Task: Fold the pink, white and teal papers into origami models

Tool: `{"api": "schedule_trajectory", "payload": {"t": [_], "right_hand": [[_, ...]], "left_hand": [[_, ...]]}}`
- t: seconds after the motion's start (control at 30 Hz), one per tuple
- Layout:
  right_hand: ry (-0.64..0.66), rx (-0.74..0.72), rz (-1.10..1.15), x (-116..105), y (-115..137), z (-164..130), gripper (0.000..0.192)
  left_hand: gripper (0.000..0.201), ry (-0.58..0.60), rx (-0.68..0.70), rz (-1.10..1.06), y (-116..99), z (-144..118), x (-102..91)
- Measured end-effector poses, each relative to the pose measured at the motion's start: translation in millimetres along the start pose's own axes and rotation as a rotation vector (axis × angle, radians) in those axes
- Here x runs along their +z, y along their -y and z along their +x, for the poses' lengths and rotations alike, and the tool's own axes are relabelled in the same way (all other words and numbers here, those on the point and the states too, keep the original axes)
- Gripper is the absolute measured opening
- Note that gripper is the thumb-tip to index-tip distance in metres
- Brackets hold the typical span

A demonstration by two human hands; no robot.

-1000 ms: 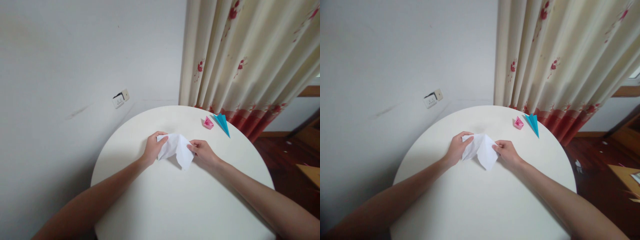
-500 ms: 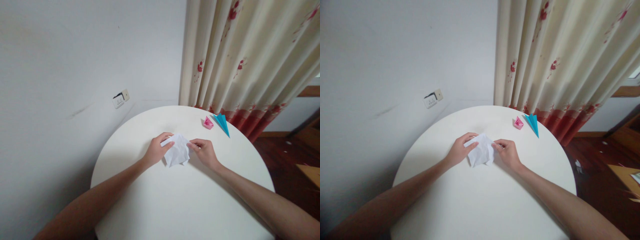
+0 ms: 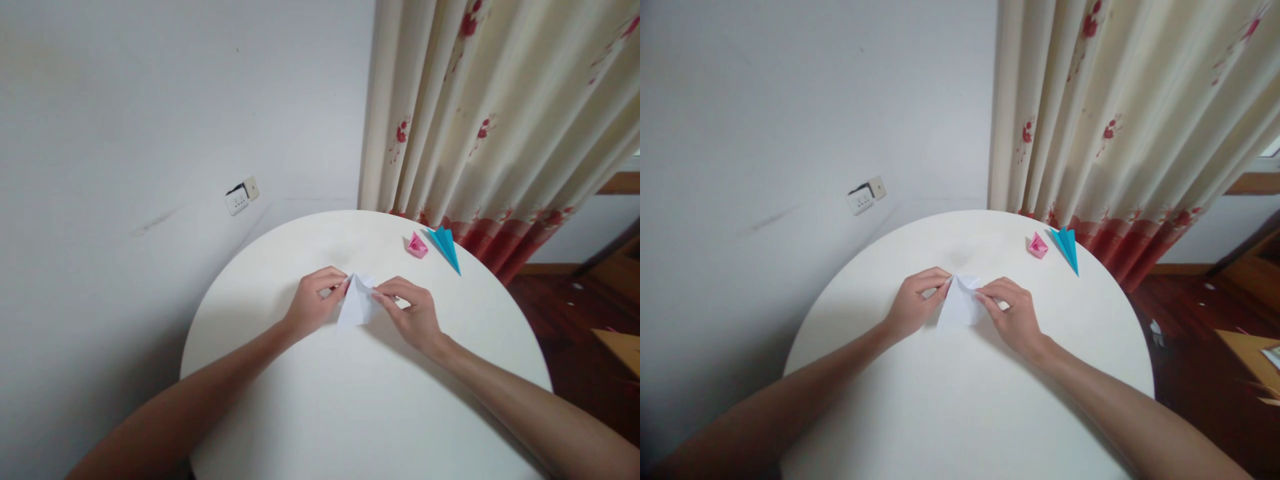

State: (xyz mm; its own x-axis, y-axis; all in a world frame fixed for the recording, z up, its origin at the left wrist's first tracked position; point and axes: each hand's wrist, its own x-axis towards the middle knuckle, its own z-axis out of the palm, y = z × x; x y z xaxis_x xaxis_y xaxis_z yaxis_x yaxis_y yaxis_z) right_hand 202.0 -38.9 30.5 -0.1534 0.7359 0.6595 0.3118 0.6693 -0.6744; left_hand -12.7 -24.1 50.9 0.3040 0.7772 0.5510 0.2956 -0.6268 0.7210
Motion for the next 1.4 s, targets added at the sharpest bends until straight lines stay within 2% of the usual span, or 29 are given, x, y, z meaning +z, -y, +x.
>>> {"api": "schedule_trajectory", "payload": {"t": [0.07,0.17,0.27,0.37,0.5,0.57,0.63,0.7,0.77,0.83,0.97,1.03,1.13,1.2,1.4], "right_hand": [[0.022,0.077,-0.003,1.3,0.4,-0.5,0.015],[0.040,0.198,-0.007,2.7,-1.1,-0.8,0.016],[0.008,0.220,-0.034,4.1,-2.3,-1.3,0.017],[0.007,0.125,-0.073,5.6,0.5,-2.4,0.017],[0.102,0.029,0.014,4.1,6.3,-3.1,0.020],[0.086,0.056,0.093,0.7,5.6,-1.8,0.029],[-0.009,0.116,0.147,-3.4,1.0,0.8,0.038],[-0.083,0.172,0.161,-6.7,-6.0,3.7,0.035],[-0.060,0.212,0.170,-7.7,-12.3,5.8,0.029],[0.022,0.219,0.195,-6.5,-15.1,5.8,0.029],[0.147,0.090,0.189,-2.9,-9.0,1.5,0.025],[0.161,-0.011,0.098,-2.6,-3.9,-0.9,0.032],[0.115,-0.128,-0.095,-2.7,1.0,-3.2,0.046],[0.061,-0.162,-0.196,-2.0,1.8,-3.9,0.047],[-0.030,-0.248,-0.346,-0.5,-1.4,-4.0,0.025]], "left_hand": [[0.035,0.045,-0.052,-0.030,3.7,-1.2,4.7],[0.045,0.063,-0.230,-0.129,8.0,-3.3,10.6],[0.051,0.110,-0.356,-0.296,8.0,-4.5,13.2],[0.049,0.173,-0.369,-0.375,6.6,-4.7,13.5],[0.047,0.126,-0.426,-0.345,7.8,-3.9,12.5],[0.044,0.127,-0.416,-0.390,9.4,-3.2,11.1],[0.043,0.134,-0.403,-0.486,11.7,-2.8,9.6],[0.042,0.141,-0.413,-0.597,14.8,-2.5,8.5],[0.041,0.124,-0.445,-0.709,18.5,-2.2,8.3],[0.037,0.065,-0.489,-0.818,22.1,-1.5,8.7],[0.027,-0.032,-0.585,-0.983,26.2,0.0,9.4],[0.022,-0.044,-0.655,-1.052,27.1,0.1,9.1],[0.016,-0.047,-0.775,-1.133,28.3,-1.0,8.6],[0.015,-0.016,-0.811,-1.161,28.2,-2.1,9.4],[0.019,0.078,-0.809,-1.140,23.5,-4.4,18.7]]}}
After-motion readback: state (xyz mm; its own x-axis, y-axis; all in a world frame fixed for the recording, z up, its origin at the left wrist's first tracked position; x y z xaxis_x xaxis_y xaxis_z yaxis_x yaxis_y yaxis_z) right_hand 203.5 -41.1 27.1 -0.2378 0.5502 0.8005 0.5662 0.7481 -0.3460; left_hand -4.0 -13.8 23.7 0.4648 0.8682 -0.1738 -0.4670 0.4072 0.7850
